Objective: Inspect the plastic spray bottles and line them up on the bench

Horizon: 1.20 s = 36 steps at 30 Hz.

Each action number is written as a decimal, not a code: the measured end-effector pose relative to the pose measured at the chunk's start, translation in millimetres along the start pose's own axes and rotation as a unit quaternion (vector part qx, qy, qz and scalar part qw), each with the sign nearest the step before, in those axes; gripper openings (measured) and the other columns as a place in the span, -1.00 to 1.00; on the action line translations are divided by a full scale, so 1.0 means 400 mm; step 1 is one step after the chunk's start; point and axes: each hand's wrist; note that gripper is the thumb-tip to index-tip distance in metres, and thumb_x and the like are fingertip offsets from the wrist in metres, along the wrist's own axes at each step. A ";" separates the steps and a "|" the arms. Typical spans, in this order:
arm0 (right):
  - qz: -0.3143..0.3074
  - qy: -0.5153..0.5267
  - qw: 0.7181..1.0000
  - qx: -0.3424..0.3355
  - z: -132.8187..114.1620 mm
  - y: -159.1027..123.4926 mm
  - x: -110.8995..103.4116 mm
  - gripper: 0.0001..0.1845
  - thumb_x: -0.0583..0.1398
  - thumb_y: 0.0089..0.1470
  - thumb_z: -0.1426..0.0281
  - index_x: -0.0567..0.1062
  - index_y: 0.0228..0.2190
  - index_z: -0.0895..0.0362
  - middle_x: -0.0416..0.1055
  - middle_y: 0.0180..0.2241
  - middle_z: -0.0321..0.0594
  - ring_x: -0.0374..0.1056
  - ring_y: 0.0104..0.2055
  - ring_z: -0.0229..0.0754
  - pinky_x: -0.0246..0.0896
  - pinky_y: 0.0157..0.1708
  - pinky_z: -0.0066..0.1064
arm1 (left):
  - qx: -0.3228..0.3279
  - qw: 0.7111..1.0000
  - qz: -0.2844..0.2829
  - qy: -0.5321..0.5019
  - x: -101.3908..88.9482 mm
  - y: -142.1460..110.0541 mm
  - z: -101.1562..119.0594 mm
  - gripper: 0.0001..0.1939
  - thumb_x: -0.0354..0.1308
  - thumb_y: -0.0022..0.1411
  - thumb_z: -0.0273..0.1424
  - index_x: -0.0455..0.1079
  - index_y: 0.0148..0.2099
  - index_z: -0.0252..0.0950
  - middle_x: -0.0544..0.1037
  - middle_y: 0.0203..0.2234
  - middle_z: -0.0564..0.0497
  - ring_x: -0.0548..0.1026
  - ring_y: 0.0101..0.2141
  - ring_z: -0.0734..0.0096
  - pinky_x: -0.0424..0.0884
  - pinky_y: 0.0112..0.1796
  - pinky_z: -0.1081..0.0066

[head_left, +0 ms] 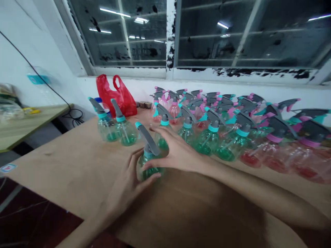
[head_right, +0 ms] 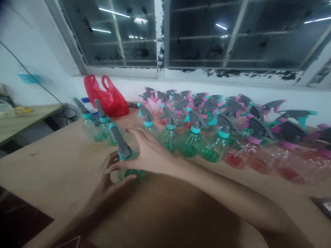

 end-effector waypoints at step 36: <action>0.040 -0.474 0.879 0.025 0.113 0.210 -0.042 -0.57 0.05 0.15 0.31 0.42 -0.12 0.42 0.51 -0.48 -0.01 0.45 -0.37 0.10 -0.24 0.09 0.13 | 0.033 0.974 0.111 0.193 0.008 0.183 -0.124 -0.28 0.19 0.20 -0.16 -0.02 0.28 -0.29 0.28 -0.05 -0.23 0.29 -0.03 -0.09 0.28 -0.07 0.01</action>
Point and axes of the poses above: each hand's wrist, its own y-axis towards the middle knuckle, its own x-axis out of the palm, z = x × y
